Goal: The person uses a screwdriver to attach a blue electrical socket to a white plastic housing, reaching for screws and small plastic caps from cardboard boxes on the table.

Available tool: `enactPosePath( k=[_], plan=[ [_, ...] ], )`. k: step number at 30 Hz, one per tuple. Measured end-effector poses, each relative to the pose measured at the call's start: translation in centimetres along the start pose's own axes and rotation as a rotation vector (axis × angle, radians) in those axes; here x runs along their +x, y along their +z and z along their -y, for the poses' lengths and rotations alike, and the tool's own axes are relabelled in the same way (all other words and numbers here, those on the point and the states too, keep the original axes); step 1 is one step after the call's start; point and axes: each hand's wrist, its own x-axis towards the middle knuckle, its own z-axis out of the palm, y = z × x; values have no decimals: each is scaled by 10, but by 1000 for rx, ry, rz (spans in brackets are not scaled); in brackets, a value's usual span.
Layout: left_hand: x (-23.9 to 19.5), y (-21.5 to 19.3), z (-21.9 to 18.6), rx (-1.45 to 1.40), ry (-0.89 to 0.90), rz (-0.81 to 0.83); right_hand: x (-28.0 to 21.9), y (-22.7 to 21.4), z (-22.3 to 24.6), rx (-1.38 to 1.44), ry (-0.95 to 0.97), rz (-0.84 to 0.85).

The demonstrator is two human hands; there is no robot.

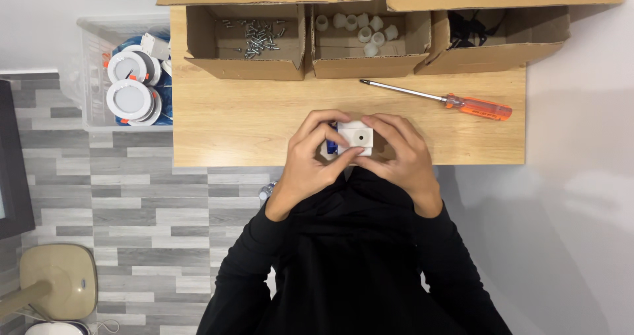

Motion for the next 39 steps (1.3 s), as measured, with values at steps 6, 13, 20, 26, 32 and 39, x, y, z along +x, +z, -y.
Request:
enactPosePath(
  k=[6, 13, 20, 26, 32, 39],
  plan=[
    [14, -1, -21, 9, 65, 48, -3, 1, -4, 2, 8, 0],
    [25, -7, -23, 198, 179, 216, -3, 2, -3, 9, -26, -28],
    [38, -14, -32, 345, 226, 323, 3, -4, 4, 28, -55, -50],
    [43, -15, -38, 300, 252, 419, -4, -2, -3, 5, -44, -67],
    [48, -15, -31, 366, 244, 428, -2, -2, -5, -13, -74, -76],
    [64, -14, -35, 413, 203, 428, 4, -9, 1, 3, -58, -63]
  ],
)
